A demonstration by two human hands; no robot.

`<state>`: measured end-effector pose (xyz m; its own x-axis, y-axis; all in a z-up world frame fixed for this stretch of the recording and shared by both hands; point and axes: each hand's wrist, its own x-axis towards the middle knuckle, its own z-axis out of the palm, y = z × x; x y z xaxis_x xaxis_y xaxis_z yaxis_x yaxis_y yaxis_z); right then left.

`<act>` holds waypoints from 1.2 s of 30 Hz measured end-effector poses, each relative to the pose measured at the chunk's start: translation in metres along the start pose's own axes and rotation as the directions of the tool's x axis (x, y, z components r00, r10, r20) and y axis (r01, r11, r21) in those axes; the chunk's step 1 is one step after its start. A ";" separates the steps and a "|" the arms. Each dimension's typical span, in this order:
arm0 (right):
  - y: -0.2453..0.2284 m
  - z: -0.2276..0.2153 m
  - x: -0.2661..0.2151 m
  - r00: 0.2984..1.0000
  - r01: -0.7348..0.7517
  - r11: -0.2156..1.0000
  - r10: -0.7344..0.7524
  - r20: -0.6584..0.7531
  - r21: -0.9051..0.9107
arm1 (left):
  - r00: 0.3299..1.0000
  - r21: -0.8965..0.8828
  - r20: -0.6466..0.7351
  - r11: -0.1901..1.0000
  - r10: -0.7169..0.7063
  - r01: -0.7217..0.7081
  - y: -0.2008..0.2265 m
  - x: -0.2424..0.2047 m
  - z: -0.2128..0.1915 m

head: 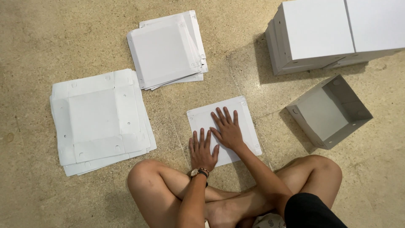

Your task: The person folds flat white cardboard pieces into box shapes by hand. They fold the sides up, tuck in the flaps, and secure the corners to form a rectangular box. The person then places the finished box aside and picks up another flat piece to repeat the process.

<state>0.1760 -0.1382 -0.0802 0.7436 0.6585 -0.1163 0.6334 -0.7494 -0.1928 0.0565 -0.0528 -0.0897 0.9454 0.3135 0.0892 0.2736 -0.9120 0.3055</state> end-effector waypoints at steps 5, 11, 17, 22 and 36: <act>0.000 0.001 0.001 1.000 -0.009 1.000 0.009 0.011 0.004 | 1.000 -0.004 -0.004 1.000 0.000 0.000 0.000 0.000 -0.001; 0.001 0.002 0.001 1.000 -0.003 1.000 0.003 0.003 0.001 | 1.000 0.010 -0.009 1.000 0.000 0.000 0.001 0.001 -0.002; 0.001 0.004 0.001 1.000 -0.003 1.000 0.004 -0.010 0.006 | 1.000 0.004 0.016 1.000 -0.006 0.006 0.001 0.001 -0.001; -0.001 0.005 0.001 0.999 -0.029 1.000 0.029 -0.041 -0.010 | 1.000 -0.005 0.019 1.000 0.020 -0.019 0.002 0.000 -0.007; 0.035 -0.018 -0.017 0.948 -0.289 0.957 0.286 -0.143 0.002 | 0.997 0.041 0.069 0.999 -0.023 0.020 0.003 -0.004 -0.007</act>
<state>0.1897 -0.1765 -0.0673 0.9163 0.3996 -0.0264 0.3913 -0.9074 -0.1533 0.0525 -0.0552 -0.0824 0.9488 0.3154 0.0170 0.2996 -0.9156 0.2682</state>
